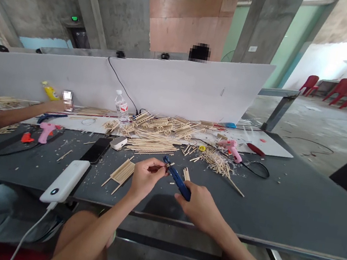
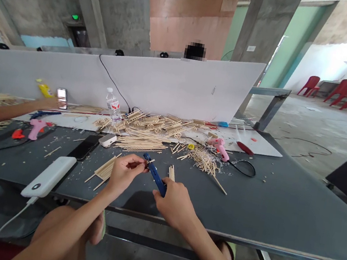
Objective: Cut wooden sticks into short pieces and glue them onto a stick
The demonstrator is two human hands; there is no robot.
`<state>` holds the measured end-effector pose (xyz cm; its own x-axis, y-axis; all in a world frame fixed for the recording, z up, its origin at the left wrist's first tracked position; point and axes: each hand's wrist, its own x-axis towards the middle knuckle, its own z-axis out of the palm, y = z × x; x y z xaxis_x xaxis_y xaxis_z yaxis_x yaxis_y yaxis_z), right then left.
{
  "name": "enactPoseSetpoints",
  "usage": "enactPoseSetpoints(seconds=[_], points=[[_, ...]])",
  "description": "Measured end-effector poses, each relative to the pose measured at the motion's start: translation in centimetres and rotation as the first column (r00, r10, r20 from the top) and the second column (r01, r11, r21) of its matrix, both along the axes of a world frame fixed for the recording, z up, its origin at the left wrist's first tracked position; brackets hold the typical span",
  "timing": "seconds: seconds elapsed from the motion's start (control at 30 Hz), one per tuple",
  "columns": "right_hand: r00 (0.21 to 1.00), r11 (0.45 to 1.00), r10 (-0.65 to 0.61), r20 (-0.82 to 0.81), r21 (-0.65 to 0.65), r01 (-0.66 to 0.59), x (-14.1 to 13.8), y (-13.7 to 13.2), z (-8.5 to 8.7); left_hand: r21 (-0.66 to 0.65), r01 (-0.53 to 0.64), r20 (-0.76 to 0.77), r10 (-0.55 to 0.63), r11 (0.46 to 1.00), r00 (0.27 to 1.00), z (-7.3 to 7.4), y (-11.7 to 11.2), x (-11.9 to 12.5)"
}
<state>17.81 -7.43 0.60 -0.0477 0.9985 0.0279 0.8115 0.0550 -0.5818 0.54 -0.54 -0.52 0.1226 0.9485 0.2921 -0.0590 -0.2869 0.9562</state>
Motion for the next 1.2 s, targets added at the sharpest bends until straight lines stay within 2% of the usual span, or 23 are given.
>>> enactPoseSetpoints(seconds=[0.13, 0.33, 0.77, 1.2], points=[[1.000, 1.000, 0.005, -0.028, -0.023, -0.006, -0.22, 0.07, 0.09, 0.028, -0.048, 0.000, 0.048, 0.998, 0.999, -0.07, 0.03, -0.03], [1.000, 1.000, 0.008, -0.008, -0.014, -0.008, -0.34, 0.00, 0.09, 0.077, -0.054, -0.060, 0.059, 0.996, 0.996, -0.02, -0.13, -0.04], [0.998, 1.000, 0.003, 0.062, 0.020, -0.004, -0.52, 0.09, -0.11, 0.000, 0.061, 0.013, -0.061, 0.998, 0.998, -0.25, 0.61, -0.64], [0.989, 1.000, -0.016, 0.145, -0.018, 0.018, -0.66, 0.39, -0.25, -0.006, 0.074, -0.002, -0.074, 0.997, 0.997, -0.13, 0.55, -0.74]])
